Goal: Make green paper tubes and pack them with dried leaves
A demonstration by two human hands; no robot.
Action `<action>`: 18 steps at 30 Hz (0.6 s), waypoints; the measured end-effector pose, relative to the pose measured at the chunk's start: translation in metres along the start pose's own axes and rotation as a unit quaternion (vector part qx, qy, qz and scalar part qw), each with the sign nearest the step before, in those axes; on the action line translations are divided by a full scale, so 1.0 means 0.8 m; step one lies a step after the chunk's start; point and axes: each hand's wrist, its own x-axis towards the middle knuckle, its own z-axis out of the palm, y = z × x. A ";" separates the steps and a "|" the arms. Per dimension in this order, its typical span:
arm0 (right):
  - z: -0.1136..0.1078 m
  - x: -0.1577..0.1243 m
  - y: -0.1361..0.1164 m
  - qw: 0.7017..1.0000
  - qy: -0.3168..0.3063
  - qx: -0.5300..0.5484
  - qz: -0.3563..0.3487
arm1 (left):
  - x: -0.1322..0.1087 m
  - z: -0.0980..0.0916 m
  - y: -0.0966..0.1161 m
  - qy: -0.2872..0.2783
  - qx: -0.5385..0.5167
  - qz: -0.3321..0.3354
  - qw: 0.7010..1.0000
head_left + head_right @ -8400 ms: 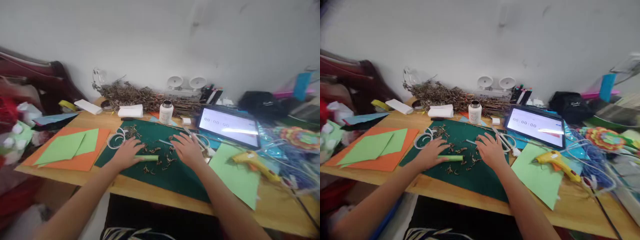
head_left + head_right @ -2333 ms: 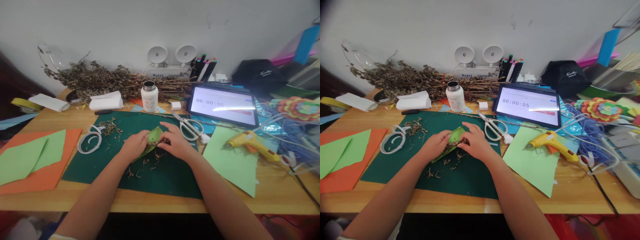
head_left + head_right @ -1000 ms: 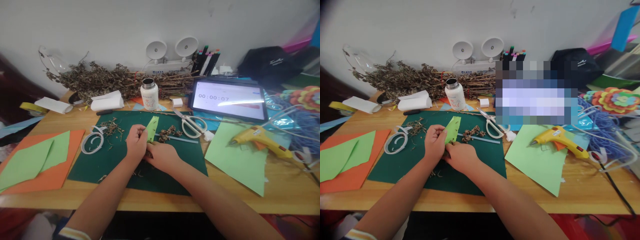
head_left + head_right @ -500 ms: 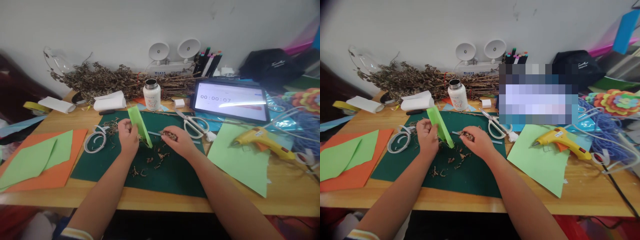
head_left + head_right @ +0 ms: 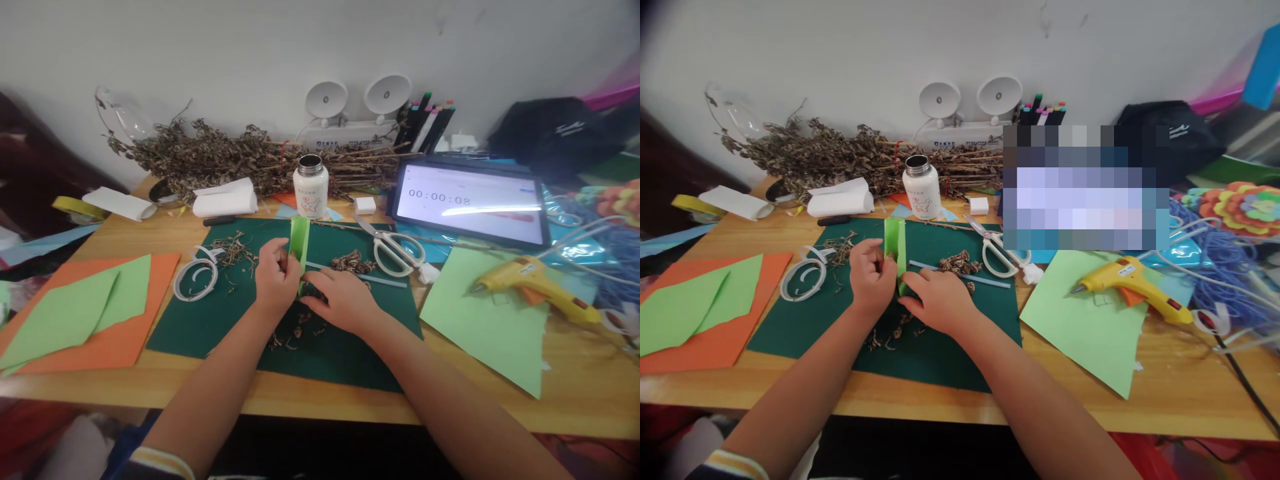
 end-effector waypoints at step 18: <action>-0.001 0.007 0.007 0.994 -0.101 -0.022 -0.033 | 0.008 0.005 0.004 -0.001 -0.343 -0.311 0.887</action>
